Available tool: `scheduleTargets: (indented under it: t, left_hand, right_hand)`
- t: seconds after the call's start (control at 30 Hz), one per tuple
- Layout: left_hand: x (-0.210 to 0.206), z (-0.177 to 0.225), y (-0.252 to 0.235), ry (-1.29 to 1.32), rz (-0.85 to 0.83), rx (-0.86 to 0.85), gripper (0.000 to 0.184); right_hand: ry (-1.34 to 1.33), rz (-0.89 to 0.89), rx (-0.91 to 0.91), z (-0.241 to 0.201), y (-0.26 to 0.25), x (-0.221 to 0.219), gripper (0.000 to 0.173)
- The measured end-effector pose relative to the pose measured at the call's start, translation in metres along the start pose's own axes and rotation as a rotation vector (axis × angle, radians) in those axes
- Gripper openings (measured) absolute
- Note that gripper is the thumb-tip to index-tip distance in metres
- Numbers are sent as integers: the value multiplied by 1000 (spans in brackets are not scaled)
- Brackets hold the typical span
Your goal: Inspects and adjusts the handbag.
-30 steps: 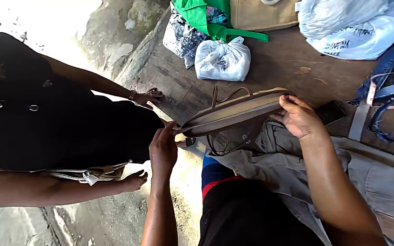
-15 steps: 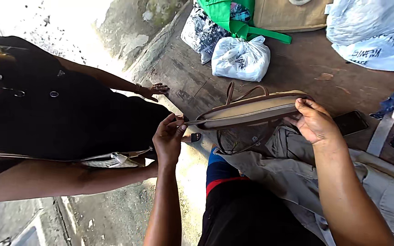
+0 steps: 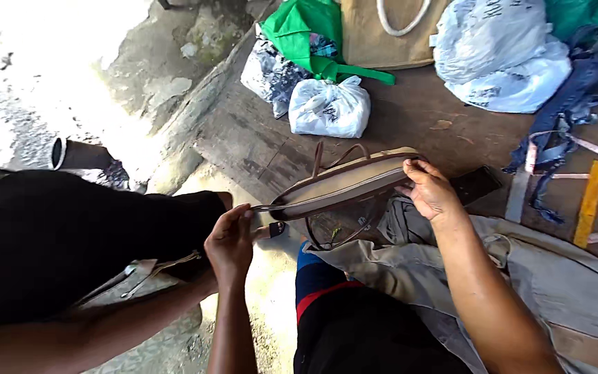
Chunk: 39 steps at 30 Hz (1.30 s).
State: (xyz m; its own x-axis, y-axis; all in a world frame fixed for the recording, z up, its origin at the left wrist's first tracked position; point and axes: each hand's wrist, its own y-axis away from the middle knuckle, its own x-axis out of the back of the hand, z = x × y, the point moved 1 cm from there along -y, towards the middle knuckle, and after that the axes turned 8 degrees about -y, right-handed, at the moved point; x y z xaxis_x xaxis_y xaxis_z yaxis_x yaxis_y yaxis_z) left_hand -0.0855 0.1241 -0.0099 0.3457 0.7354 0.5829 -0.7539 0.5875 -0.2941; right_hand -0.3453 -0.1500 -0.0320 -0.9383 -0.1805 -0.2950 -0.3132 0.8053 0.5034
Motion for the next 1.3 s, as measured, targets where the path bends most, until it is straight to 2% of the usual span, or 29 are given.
scheduleTargets:
  t: [0.37,0.47,0.57,0.67,0.9,1.07,1.3]
  left_hand:
    - [-14,-1,-1,-131,26,121,25]
    - [-18,-2,-3,-59,27,170,22]
    - [-16,-5,-3,150,-5,223,13]
    - [-11,-3,-3,278,-29,305,21]
    - [-7,3,-3,262,-43,401,18]
    - [-5,2,-4,312,-60,358,17]
    - [-2,4,-1,342,-39,425,14]
  right_hand:
    - [-11,-5,-13,4,-3,-4,19]
    - [-1,6,-17,6,-5,-5,21]
    - [-7,16,-22,10,-9,-2,27]
    - [-12,17,-15,14,-15,-1,31]
    - [-2,62,8,11,-11,-6,30]
    - [7,78,9,9,-9,-6,28]
    - [-10,91,3,10,-4,-5,29]
